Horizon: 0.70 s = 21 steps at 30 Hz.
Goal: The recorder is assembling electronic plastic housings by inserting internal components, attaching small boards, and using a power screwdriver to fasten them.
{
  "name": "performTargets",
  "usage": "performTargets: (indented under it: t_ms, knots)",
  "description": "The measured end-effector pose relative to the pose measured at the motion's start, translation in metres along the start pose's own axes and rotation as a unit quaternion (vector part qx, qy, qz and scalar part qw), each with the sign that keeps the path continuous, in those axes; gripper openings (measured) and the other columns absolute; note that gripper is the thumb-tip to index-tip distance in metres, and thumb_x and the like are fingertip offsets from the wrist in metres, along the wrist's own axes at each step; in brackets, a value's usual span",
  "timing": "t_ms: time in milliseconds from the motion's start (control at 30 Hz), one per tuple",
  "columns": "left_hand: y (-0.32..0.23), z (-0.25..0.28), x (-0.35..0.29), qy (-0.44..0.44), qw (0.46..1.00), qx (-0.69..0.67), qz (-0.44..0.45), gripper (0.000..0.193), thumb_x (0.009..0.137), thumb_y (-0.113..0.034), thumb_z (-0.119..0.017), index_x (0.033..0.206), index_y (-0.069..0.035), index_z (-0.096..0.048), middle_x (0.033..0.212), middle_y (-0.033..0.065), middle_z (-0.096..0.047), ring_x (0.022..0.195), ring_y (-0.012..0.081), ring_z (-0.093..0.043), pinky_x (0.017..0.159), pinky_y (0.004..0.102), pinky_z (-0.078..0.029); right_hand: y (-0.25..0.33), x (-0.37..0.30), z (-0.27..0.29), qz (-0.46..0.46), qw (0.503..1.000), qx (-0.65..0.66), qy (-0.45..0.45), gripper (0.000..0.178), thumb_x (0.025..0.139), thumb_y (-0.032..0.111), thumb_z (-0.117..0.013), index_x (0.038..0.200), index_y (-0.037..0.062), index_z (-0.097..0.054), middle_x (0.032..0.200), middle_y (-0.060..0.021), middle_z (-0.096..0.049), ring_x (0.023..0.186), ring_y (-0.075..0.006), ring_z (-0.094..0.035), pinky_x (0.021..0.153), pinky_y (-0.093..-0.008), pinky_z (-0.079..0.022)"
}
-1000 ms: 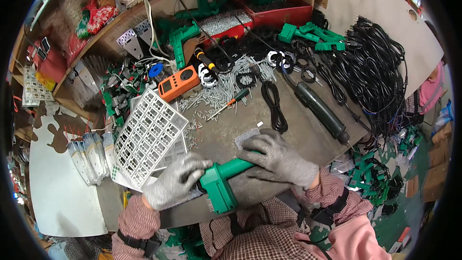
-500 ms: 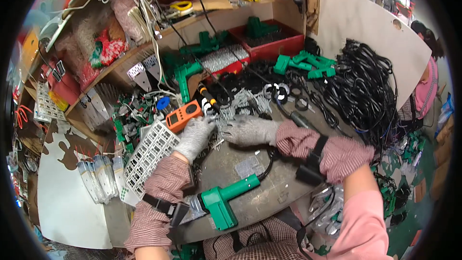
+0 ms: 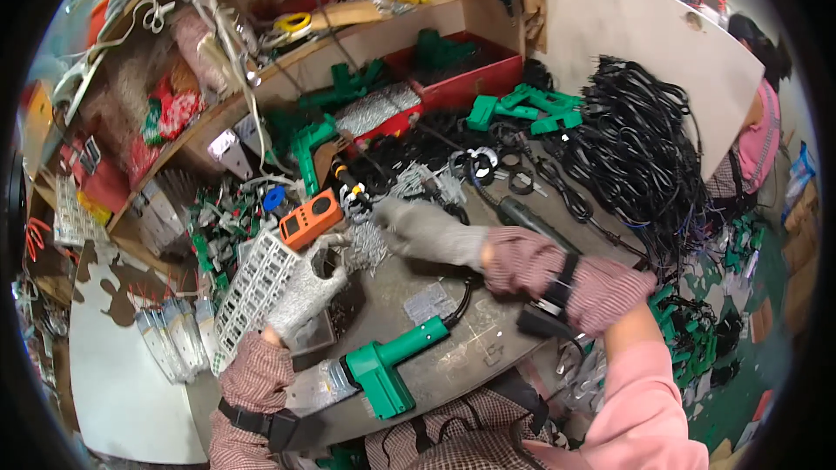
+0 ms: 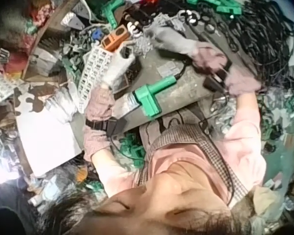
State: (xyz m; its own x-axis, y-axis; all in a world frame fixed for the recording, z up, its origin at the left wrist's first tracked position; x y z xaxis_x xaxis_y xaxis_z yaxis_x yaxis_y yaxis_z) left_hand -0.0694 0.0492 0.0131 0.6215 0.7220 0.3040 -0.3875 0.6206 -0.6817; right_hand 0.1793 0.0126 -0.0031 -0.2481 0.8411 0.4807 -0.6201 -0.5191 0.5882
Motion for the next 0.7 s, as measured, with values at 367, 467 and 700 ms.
performTargets:
  t_ms: [367,467,700]
  knots:
    - [-0.035,-0.017,-0.049,0.243,0.946,-0.152,0.152,0.040,0.094,-0.014,-0.062,0.133,-0.006,-0.062,0.113,0.0063,-0.068,0.106,0.0161,-0.062,0.096,0.0327,-0.051,0.118,-0.091,0.011,0.032,0.993,-0.023,0.112,0.022,0.089,0.010,-0.064,0.110,0.0064,-0.065,0.098,-0.0136,-0.064,0.089,-0.0338,-0.070,0.075,-0.0433,-0.057]
    - [-0.064,-0.009,-0.036,0.296,0.936,-0.084,0.170,0.040,0.094,-0.014,-0.062,0.133,-0.005,-0.062,0.122,0.0110,-0.068,0.113,0.0205,-0.064,0.099,0.0346,-0.050,0.126,-0.111,-0.007,0.014,0.978,-0.098,0.181,0.023,0.087,0.012,-0.062,0.109,0.0099,-0.067,0.102,-0.0097,-0.061,0.093,-0.0283,-0.070,0.077,-0.0421,-0.058]
    - [-0.053,-0.025,-0.071,0.211,0.965,0.091,-0.124,0.057,0.082,-0.003,-0.061,0.138,-0.012,-0.058,0.107,0.0142,-0.066,0.098,0.0337,-0.061,0.092,0.0461,-0.047,0.125,-0.103,-0.013,0.122,0.959,-0.099,0.235,0.018,0.085,0.014,-0.062,0.101,0.0082,-0.067,0.097,-0.0083,-0.062,0.091,-0.0257,-0.070,0.075,-0.0395,-0.057]
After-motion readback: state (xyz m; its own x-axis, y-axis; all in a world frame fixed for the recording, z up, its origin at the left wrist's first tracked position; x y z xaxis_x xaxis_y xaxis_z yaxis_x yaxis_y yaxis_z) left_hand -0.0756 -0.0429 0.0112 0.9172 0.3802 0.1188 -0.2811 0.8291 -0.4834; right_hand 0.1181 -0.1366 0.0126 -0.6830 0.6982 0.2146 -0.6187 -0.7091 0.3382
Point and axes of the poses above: each hand's wrist, its own x-axis towards the middle knuckle, its own z-axis out of the back of the hand, y = z × x, the point moved 1 cm from there along x, towards the middle knuckle
